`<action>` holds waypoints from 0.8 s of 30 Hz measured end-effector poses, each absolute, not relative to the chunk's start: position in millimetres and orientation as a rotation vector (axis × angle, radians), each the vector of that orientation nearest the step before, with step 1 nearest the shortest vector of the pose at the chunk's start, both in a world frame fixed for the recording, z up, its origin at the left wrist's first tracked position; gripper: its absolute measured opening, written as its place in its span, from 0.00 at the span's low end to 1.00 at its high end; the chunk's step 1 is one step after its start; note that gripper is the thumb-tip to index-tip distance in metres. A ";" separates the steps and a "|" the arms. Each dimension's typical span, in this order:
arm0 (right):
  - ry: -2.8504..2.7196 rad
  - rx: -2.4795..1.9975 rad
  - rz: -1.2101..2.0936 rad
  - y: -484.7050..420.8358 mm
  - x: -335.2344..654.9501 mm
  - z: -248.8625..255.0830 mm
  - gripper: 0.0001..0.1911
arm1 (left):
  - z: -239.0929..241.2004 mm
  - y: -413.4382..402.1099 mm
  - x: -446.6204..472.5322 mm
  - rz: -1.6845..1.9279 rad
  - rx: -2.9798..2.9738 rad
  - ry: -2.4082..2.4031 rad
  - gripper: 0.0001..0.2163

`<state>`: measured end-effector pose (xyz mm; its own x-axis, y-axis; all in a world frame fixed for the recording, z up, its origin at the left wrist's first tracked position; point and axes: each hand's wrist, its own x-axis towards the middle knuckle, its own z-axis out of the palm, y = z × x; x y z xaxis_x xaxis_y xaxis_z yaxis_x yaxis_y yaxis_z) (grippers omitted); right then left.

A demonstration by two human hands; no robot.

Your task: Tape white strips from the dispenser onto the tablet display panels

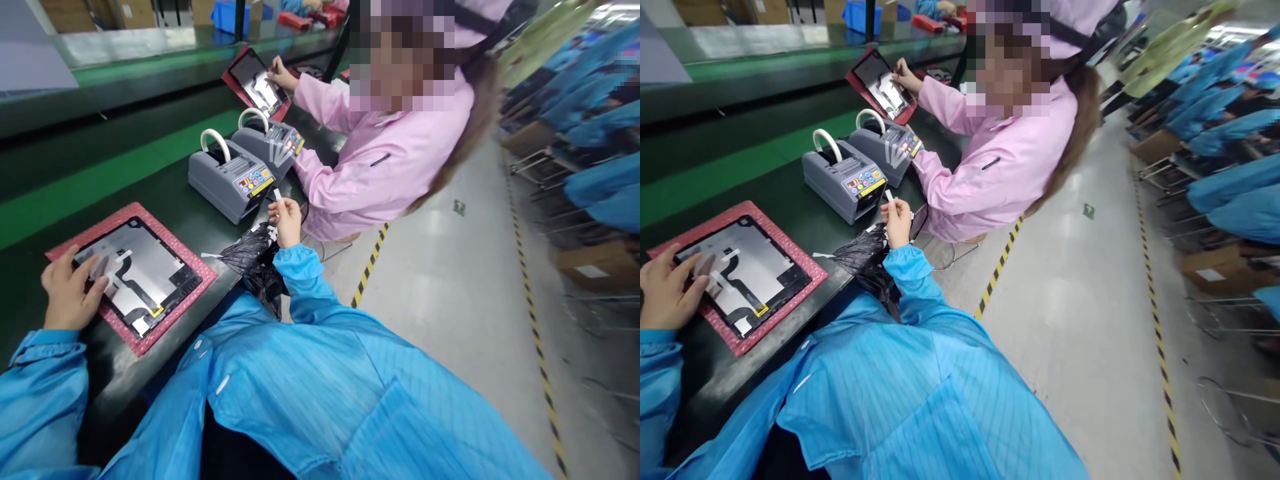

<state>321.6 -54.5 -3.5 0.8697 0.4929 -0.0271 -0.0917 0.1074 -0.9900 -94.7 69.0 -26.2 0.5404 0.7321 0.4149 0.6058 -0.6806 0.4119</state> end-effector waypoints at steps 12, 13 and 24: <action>-0.488 -1.531 0.381 -40.7 327.0 -20.5 0.19 | -4.5 57.3 -93.7 0.566 2.474 1.221 0.27; -0.513 -1.540 0.352 -40.0 328.3 -23.2 0.20 | -2.7 54.8 -89.6 0.576 2.478 1.238 0.26; -1.213 -1.323 0.620 -66.2 252.0 8.9 0.26 | 27.9 11.0 19.0 0.611 2.516 0.931 0.22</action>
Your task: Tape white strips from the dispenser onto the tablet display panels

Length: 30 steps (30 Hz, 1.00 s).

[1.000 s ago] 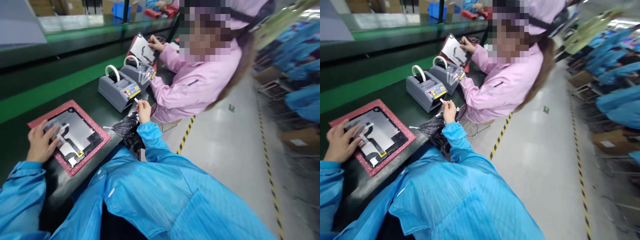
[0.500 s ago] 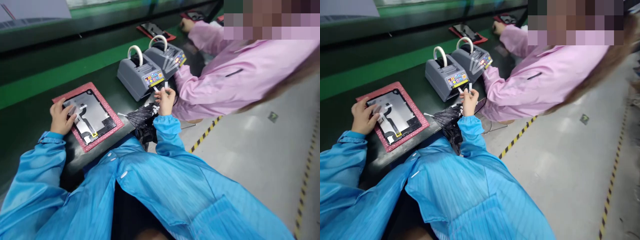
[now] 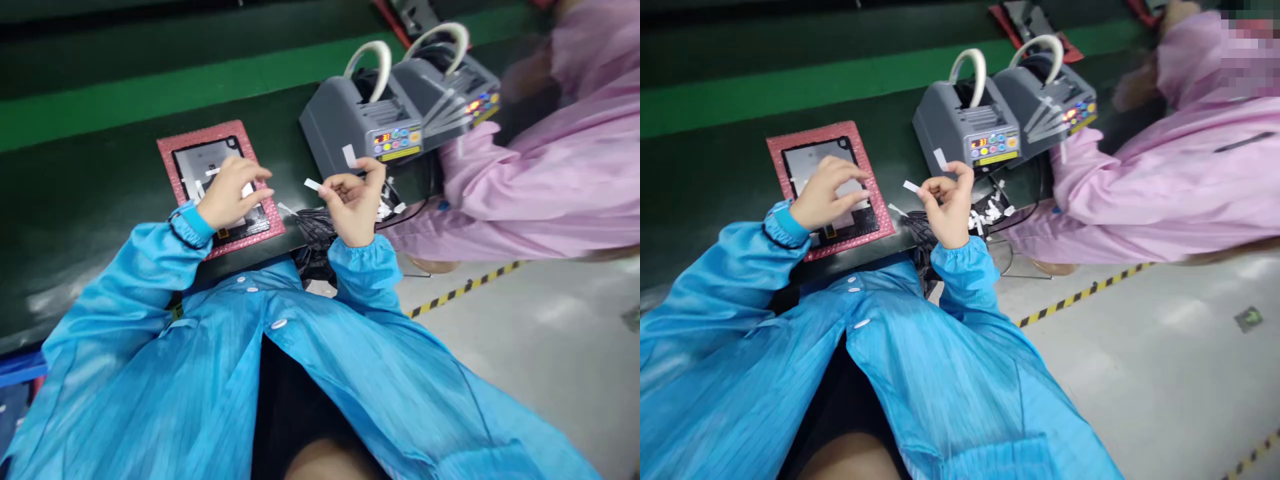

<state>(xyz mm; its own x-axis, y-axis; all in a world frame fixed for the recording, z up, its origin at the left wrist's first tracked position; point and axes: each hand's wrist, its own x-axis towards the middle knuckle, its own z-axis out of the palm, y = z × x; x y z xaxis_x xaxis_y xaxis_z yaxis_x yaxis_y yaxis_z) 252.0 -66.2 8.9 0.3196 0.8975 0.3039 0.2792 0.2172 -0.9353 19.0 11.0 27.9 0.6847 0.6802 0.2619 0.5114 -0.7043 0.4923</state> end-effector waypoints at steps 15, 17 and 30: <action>-1.306 -1.318 1.031 -10.6 198.1 -13.8 0.28 | -3.2 25.3 6.7 0.608 2.179 1.184 0.10; -1.323 -1.312 1.039 -5.2 194.5 -21.2 0.28 | -5.4 26.7 7.1 0.606 2.165 1.187 0.11; -1.252 -1.473 1.090 23.0 192.6 -56.7 0.27 | -56.4 41.0 22.6 0.586 2.203 1.446 0.14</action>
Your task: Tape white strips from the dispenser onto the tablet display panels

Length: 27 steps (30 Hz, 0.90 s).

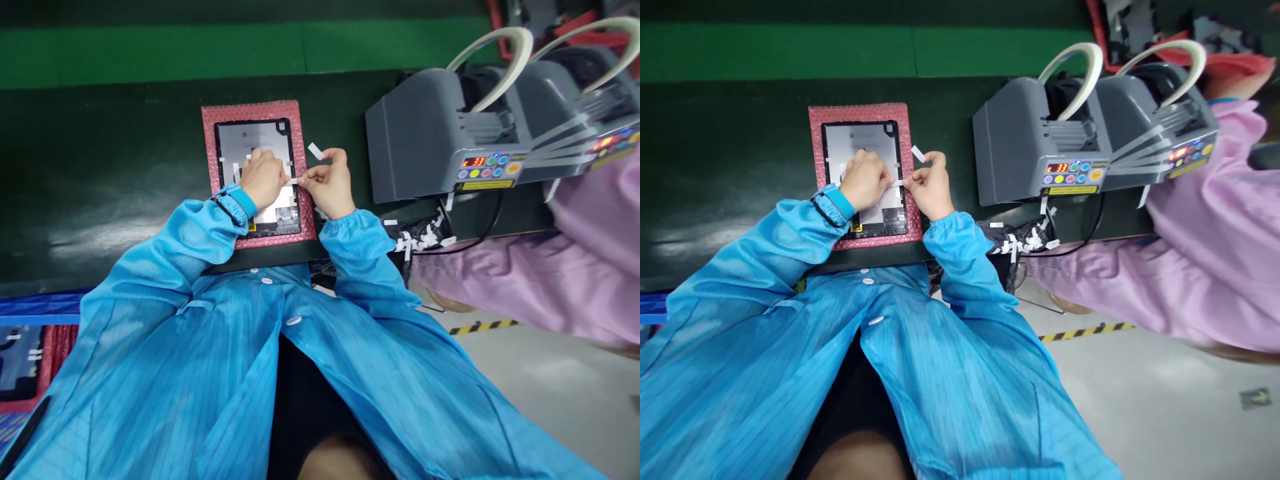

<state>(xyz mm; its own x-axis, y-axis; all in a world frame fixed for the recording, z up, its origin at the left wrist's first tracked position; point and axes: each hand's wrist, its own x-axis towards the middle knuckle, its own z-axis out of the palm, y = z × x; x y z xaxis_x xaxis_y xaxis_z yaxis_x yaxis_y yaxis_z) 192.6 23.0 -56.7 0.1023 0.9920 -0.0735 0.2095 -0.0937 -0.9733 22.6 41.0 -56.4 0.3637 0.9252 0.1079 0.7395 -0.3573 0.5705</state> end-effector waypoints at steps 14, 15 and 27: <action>-1.468 -1.586 1.002 29.4 193.6 -57.9 0.24 | -51.8 40.4 30.1 0.465 2.185 1.514 0.11; -1.493 -1.597 0.982 29.9 193.6 -57.5 0.24 | -44.9 38.0 31.7 0.414 2.179 1.538 0.11; -1.806 -1.635 0.824 34.5 204.7 -59.2 0.28 | -5.9 23.6 38.7 0.167 2.136 1.694 0.09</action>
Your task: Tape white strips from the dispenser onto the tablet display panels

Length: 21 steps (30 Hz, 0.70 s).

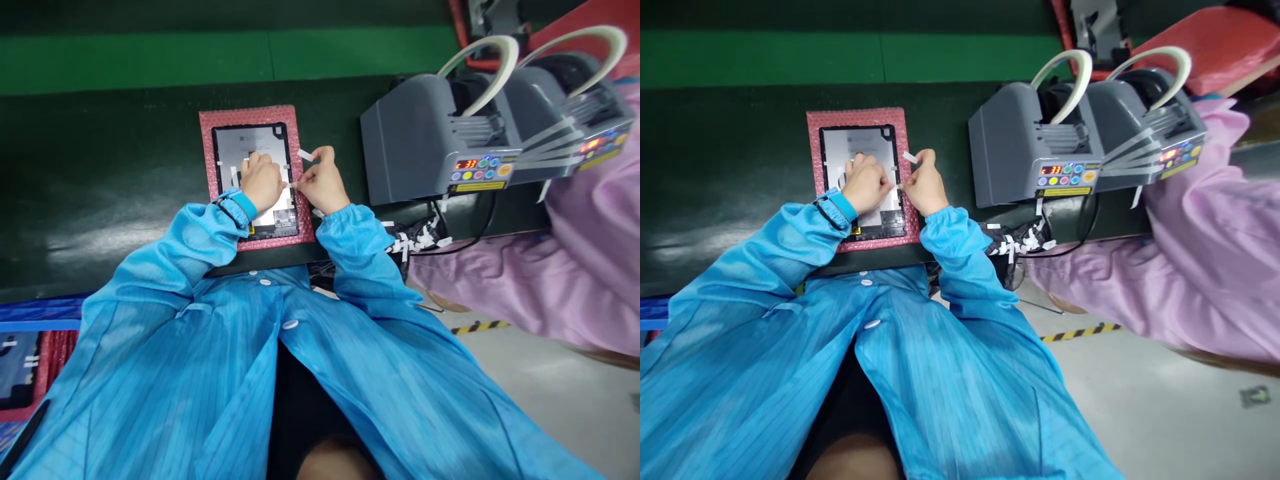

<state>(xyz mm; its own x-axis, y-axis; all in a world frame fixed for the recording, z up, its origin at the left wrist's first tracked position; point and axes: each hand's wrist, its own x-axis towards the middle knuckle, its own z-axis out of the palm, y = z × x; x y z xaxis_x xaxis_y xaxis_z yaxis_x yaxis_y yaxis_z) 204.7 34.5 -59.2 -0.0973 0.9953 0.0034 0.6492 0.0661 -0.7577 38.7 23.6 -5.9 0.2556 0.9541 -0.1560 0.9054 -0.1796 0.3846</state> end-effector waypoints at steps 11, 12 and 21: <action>-1.882 -1.462 0.916 34.4 226.5 -27.1 0.26 | -15.2 53.3 13.2 0.580 2.083 1.512 0.09; -1.887 -1.429 0.954 31.1 222.7 -22.7 0.27 | -14.2 54.2 13.6 0.585 2.098 1.457 0.10; -1.779 -1.425 1.089 26.2 212.2 -22.1 0.27 | -12.4 51.4 17.8 0.420 2.127 1.401 0.09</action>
